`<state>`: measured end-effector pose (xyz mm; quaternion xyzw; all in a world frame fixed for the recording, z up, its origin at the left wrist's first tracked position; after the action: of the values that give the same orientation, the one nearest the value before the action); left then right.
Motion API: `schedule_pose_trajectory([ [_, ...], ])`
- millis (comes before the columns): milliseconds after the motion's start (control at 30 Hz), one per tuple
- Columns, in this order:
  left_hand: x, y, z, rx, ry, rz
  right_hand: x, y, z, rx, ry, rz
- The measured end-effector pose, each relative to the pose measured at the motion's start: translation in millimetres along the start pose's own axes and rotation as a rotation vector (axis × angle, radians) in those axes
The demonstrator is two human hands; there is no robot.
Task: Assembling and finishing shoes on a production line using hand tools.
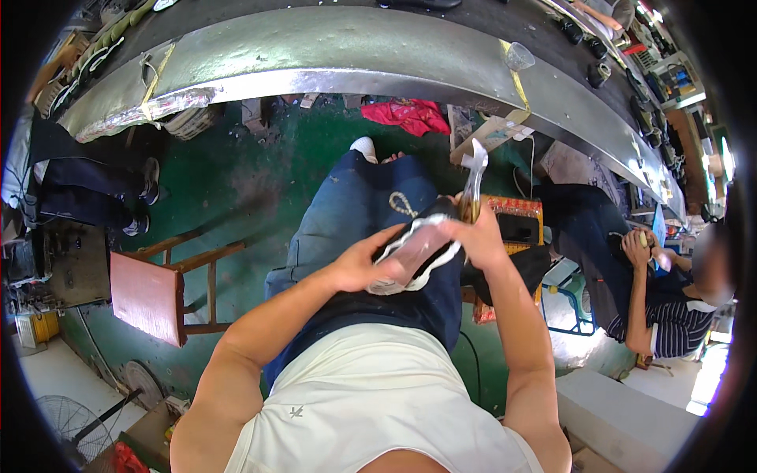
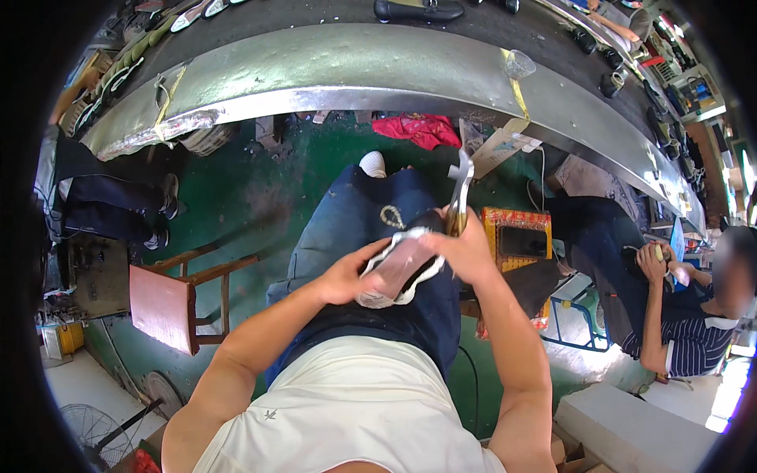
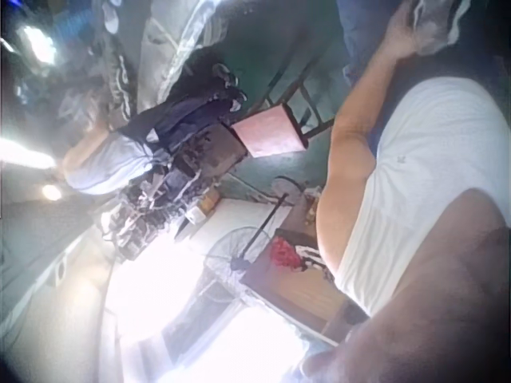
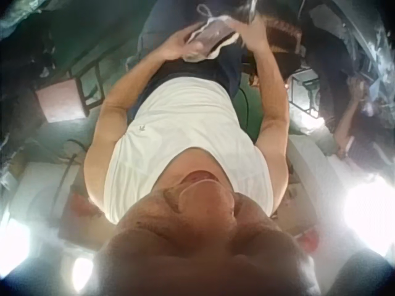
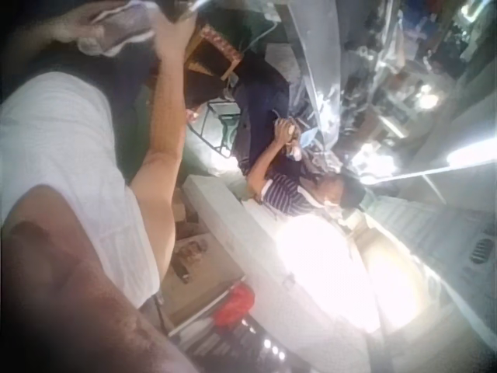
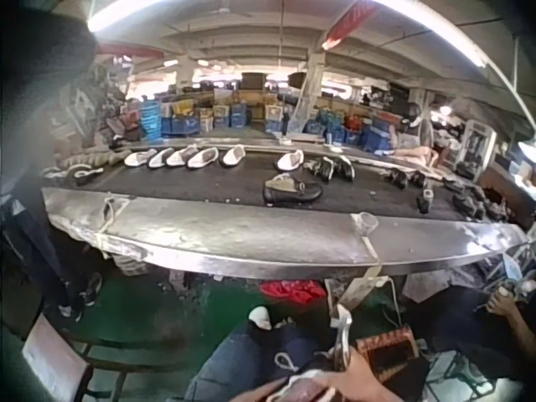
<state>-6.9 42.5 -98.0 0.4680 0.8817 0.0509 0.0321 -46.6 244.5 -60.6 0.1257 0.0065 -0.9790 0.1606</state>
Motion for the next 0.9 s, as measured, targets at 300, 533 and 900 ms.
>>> schedule_pose_trajectory([
  [300,-24.1,-5.6,84.5,-0.538,-0.416,-0.291,-43.7,53.5,-103.9,0.097,0.508,-0.036],
  [533,-42.0,7.7,83.8,-0.21,-0.363,-0.179,-101.6,36.4,-70.5,0.019,0.421,0.1],
  [900,-40.3,18.1,85.2,-0.2,-0.338,-0.154,-46.5,104.7,21.8,-1.605,-0.2,0.413],
])
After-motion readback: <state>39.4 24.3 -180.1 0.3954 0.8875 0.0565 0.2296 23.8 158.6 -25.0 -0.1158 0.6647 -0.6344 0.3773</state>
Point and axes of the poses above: each hand's wrist, its own x-axis towards the middle knuckle, its own y-axis out of the palm, z = x × y, the point moved 9 cm from there along x, towards the middle knuckle, and after that the axes turned 15 degrees about z, right-handed, at the moved point
